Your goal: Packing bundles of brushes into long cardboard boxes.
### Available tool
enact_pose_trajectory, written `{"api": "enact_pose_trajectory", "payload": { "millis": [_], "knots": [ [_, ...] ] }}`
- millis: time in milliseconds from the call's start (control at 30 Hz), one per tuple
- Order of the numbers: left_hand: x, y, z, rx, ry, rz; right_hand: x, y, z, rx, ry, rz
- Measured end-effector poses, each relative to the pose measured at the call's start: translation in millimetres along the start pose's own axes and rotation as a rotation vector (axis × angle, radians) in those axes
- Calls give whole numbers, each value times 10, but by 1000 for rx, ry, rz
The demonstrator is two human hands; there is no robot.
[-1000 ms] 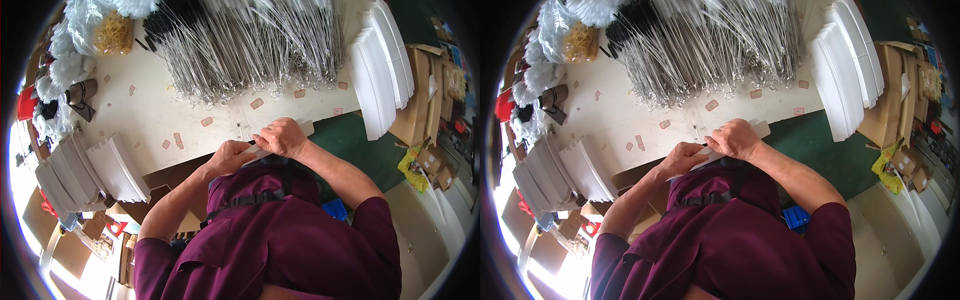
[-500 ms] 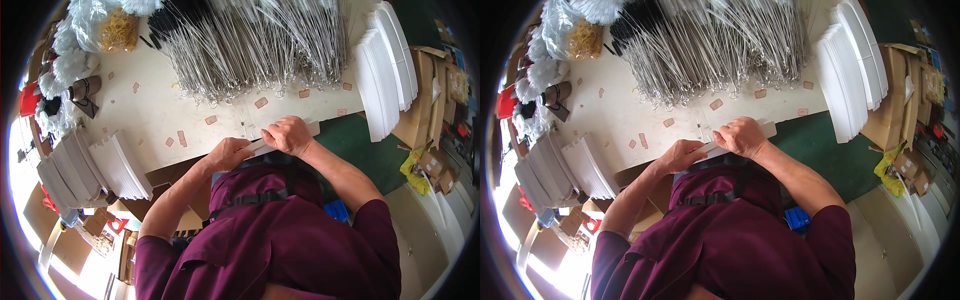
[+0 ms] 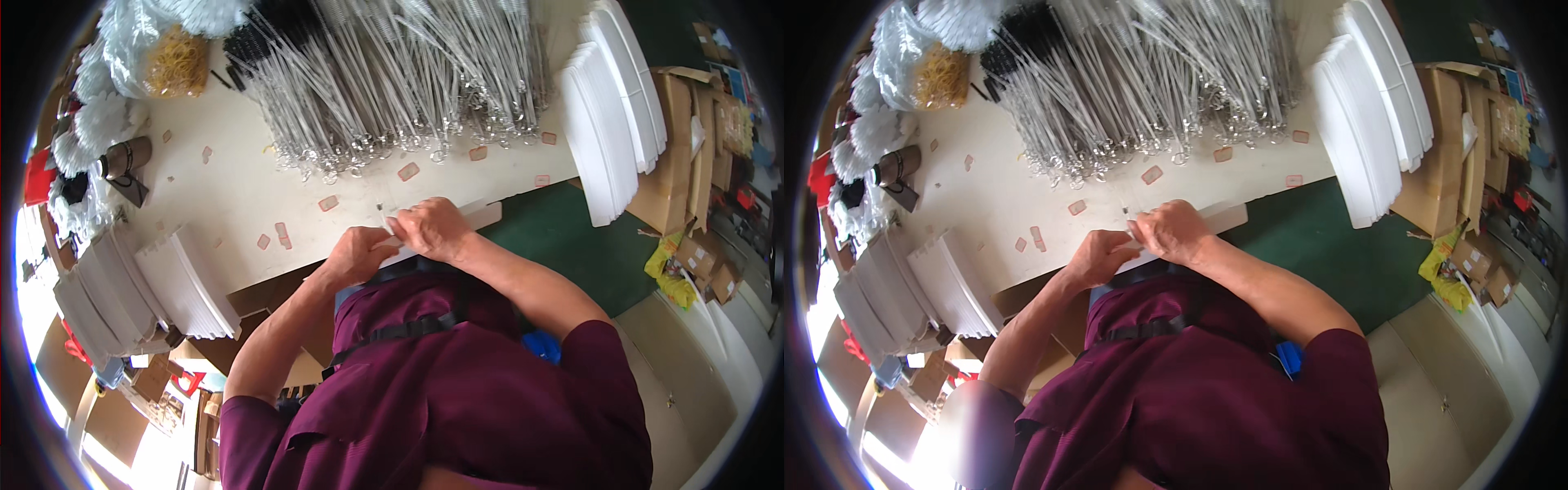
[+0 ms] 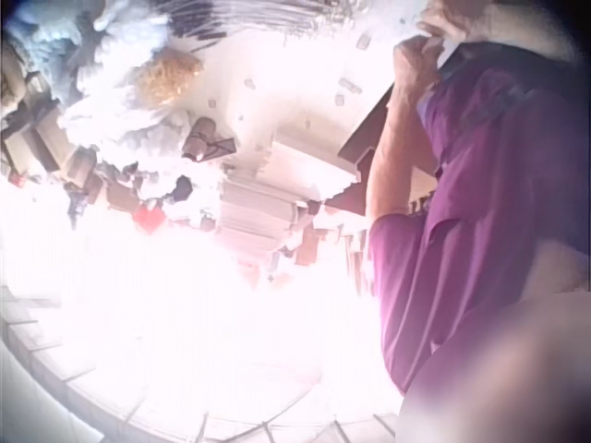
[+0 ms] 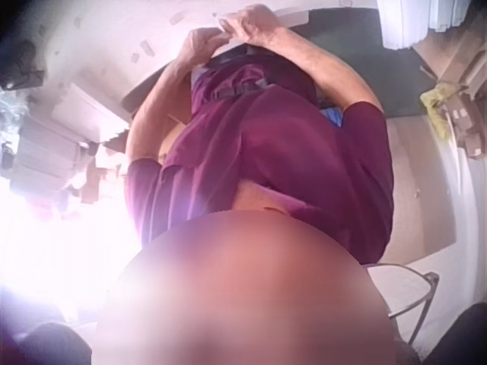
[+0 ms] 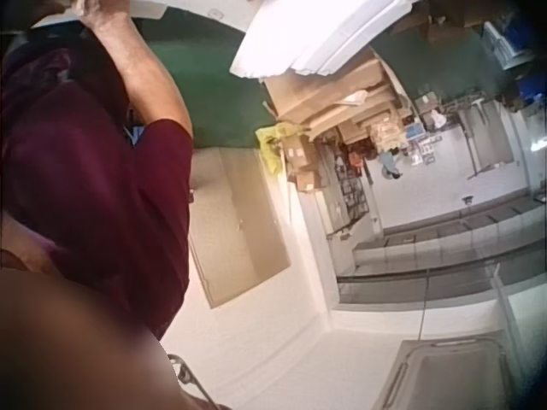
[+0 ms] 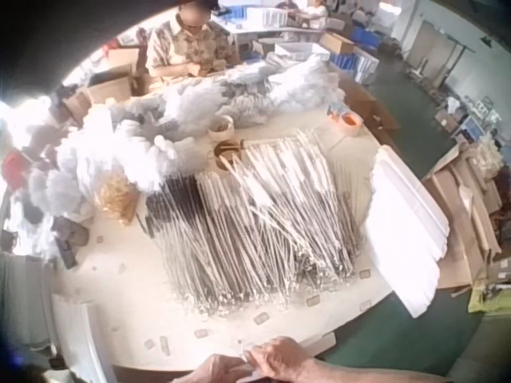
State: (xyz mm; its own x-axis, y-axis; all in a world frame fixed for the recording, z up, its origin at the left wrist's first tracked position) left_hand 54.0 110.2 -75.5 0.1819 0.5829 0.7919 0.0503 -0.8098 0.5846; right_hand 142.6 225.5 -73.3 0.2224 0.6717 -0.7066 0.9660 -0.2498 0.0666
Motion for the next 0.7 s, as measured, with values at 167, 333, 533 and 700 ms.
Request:
{"api": "enact_pose_trajectory", "payload": {
  "millis": [167, 333, 533, 700],
  "knots": [
    [23, -11, -7, 3, -16, -46, -29, -2, -157, 78, 75, -58],
    [21, 4, 21, -14, -47, -6, 32, 74, -300, 93, 119, -102],
    [-141, 340, -153, -65, -53, -40, 145, 121, -437, 139, 195, -164],
    [-286, 549, -269, -83, -106, -67, 149, 110, -475, 106, 189, -160]
  ]
}}
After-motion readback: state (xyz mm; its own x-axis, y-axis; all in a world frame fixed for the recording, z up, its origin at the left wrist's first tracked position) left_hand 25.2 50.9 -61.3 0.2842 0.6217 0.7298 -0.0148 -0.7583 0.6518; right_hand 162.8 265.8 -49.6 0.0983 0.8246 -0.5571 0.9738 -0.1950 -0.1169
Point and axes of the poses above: each hand's wrist, its own y-axis away from the middle knuckle, its own z-axis out of the palm, x = y × z, the point moved 6 cm from there along -y, towards the middle knuckle, and after that the axes turned 3 degrees about z, right-handed, at the moved point
